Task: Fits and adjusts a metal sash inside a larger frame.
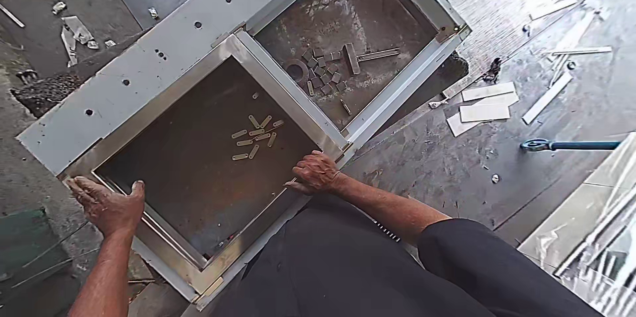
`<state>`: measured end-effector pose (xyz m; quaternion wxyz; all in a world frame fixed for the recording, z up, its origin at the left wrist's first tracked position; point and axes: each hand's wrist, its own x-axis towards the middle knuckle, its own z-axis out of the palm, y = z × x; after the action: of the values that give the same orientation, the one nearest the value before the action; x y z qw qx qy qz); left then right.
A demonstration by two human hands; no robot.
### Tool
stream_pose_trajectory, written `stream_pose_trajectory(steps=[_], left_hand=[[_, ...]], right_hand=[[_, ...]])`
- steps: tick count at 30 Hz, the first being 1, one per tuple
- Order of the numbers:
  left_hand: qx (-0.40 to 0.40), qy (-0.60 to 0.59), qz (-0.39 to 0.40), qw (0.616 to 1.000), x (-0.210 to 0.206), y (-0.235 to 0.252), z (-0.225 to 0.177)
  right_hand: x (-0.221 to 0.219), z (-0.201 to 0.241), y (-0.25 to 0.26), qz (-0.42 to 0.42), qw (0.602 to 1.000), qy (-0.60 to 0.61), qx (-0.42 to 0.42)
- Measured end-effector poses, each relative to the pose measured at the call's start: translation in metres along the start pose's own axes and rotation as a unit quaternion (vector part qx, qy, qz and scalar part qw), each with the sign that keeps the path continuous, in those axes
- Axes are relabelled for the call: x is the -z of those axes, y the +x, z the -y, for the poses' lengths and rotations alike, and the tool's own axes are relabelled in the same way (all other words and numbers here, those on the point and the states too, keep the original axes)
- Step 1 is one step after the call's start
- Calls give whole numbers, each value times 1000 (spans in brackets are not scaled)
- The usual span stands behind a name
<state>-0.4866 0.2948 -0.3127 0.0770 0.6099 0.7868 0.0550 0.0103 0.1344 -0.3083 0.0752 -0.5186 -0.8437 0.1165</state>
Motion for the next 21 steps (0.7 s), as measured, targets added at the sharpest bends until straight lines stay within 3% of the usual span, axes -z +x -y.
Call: stream_pose_trajectory(steps=[11,14,17,21], left_hand=[[5,13,-11,1000,1,-2,-6],[23,-12,12,1000,9,1,-10],[53,-41,10,998,13,10,-11],[59,-20,-21,998,-2,14,-15]], right_hand=[[5,4,8,91,995,-3,-29],[9,2,8,103,993,48,-36],[31,-15,17,54,980,165,-92],[83,-99,34,-97,965,82,-229]])
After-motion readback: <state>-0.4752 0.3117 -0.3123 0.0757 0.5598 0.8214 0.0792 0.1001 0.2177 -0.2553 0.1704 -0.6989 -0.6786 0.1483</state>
